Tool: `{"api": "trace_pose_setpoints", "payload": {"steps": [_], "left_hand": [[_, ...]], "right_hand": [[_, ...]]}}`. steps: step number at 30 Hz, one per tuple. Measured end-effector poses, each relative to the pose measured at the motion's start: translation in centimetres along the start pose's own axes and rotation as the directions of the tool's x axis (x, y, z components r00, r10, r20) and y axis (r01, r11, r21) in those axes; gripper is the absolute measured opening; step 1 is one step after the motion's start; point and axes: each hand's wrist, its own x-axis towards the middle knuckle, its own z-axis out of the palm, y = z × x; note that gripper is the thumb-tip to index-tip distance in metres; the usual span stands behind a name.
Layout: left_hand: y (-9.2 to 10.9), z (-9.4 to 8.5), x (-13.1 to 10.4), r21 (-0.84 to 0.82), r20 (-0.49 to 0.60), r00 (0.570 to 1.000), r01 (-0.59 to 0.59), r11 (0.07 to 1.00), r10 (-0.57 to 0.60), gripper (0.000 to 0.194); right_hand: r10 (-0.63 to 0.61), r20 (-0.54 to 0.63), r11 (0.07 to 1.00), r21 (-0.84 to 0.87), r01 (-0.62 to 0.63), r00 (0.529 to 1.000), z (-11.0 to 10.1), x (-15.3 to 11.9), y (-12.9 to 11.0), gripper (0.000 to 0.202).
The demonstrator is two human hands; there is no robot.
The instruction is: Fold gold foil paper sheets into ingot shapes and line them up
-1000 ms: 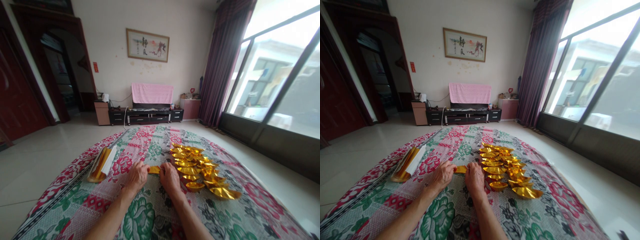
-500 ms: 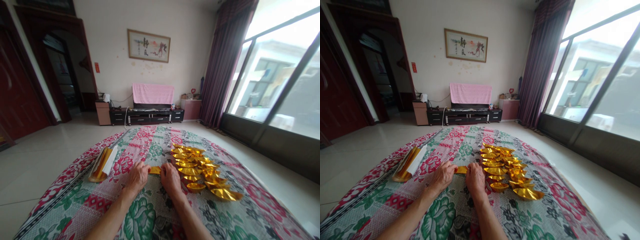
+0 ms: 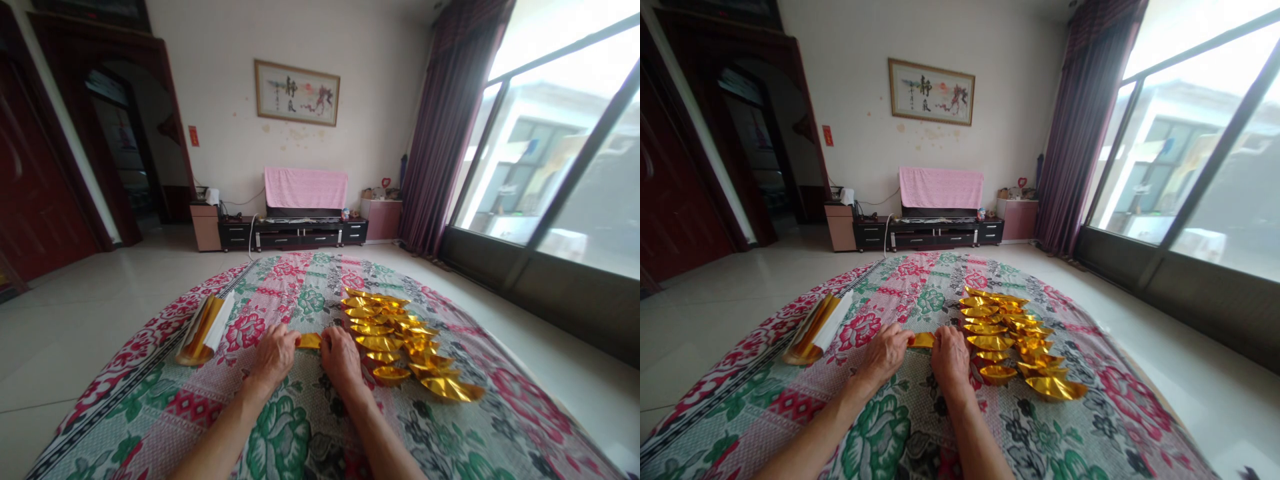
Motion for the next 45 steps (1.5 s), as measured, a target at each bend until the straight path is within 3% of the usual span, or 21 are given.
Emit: {"api": "trace_pose_setpoints", "payload": {"steps": [20, 35, 45], "left_hand": [[0.25, -0.10, -0.18, 0.050, 0.009, 1.000, 0.024, 0.998, -0.025, 0.029], [0.53, -0.50, -0.12, 0.050, 0.011, 0.999, 0.042, 0.998, -0.043, 0.031], [0.46, -0.36, -0.11, 0.049, 0.031, 0.998, 0.045, 0.998, -0.047, 0.031]], "right_hand": [[0.013, 0.012, 1.000, -0.028, -0.013, 1.000, -0.14, -0.03, -0.23, 0.014], [-0.010, 0.128, 0.993, -0.117, 0.025, 0.992, -0.20, -0.21, -0.24, 0.021], [-0.003, 0.127, 0.994, -0.104, 0.016, 0.992, -0.04, -0.24, -0.14, 0.024]]}}
